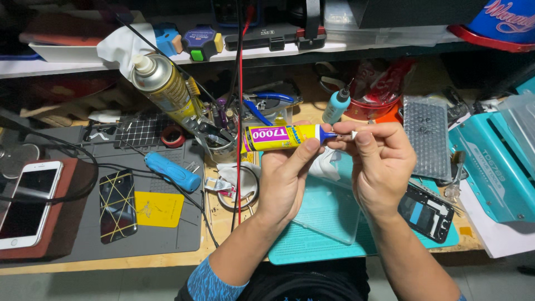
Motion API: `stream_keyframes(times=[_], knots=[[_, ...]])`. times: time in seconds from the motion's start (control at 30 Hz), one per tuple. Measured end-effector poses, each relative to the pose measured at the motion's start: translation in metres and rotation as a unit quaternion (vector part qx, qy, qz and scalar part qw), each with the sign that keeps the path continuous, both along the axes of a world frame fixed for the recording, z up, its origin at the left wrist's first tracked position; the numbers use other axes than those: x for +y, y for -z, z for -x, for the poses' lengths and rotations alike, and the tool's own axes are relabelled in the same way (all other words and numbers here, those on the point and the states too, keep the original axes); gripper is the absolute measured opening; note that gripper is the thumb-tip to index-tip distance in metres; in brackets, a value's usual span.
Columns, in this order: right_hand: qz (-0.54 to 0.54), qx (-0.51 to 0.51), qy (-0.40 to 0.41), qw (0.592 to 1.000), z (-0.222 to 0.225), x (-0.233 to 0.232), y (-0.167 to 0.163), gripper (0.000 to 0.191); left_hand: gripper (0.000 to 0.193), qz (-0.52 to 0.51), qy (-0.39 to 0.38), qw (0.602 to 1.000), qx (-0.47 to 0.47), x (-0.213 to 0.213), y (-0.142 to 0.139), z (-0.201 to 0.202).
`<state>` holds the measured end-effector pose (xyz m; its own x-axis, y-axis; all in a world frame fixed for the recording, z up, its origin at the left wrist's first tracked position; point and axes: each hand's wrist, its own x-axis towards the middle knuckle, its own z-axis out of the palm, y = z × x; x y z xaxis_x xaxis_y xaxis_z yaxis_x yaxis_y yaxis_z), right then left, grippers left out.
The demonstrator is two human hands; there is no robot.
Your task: The person wipes the back and sides of a smartphone with a white cloth while the device is held with rubber bands. The person then handles a tube of adhesive and a small plastic parts box, placing items on the workbench.
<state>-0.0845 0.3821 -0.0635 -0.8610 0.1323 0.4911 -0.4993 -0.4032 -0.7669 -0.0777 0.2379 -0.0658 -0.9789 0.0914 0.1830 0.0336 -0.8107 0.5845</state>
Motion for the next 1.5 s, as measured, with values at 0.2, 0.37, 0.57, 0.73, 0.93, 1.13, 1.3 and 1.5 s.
stream_keyframes(times=[0.2,0.37,0.57,0.73,0.93,1.13,1.3,1.5], knots=[[0.008,-0.005,-0.018,1.000,-0.001,-0.001,-0.002,0.019,0.031,0.010,0.027,0.999,-0.024,-0.005,0.001,-0.001],[0.002,-0.002,-0.018,1.000,-0.001,-0.001,-0.004,0.020,0.031,0.004,0.044,0.999,-0.018,-0.006,0.002,0.001],[-0.012,0.005,-0.016,1.000,-0.001,-0.001,-0.005,0.018,0.031,-0.004,0.041,0.999,-0.020,-0.008,0.001,0.001],[-0.061,0.019,0.007,0.998,-0.002,0.000,-0.006,0.011,0.032,0.002,0.033,0.999,-0.003,-0.008,-0.003,0.000],[-0.190,-0.006,0.057,0.980,0.003,0.007,-0.001,0.007,0.037,0.055,0.001,0.998,0.016,-0.012,-0.006,-0.001],[-0.222,-0.046,-0.010,0.974,0.010,0.000,0.013,0.019,0.041,0.216,-0.040,0.973,0.066,-0.014,-0.004,-0.002],[-0.173,-0.171,-0.082,0.966,0.006,0.004,0.010,0.018,0.045,0.236,-0.099,0.964,0.076,-0.020,-0.004,0.005],[-0.189,-0.189,-0.107,0.958,0.001,0.008,0.015,0.018,0.035,0.237,-0.060,0.967,0.065,-0.027,0.004,0.002]])
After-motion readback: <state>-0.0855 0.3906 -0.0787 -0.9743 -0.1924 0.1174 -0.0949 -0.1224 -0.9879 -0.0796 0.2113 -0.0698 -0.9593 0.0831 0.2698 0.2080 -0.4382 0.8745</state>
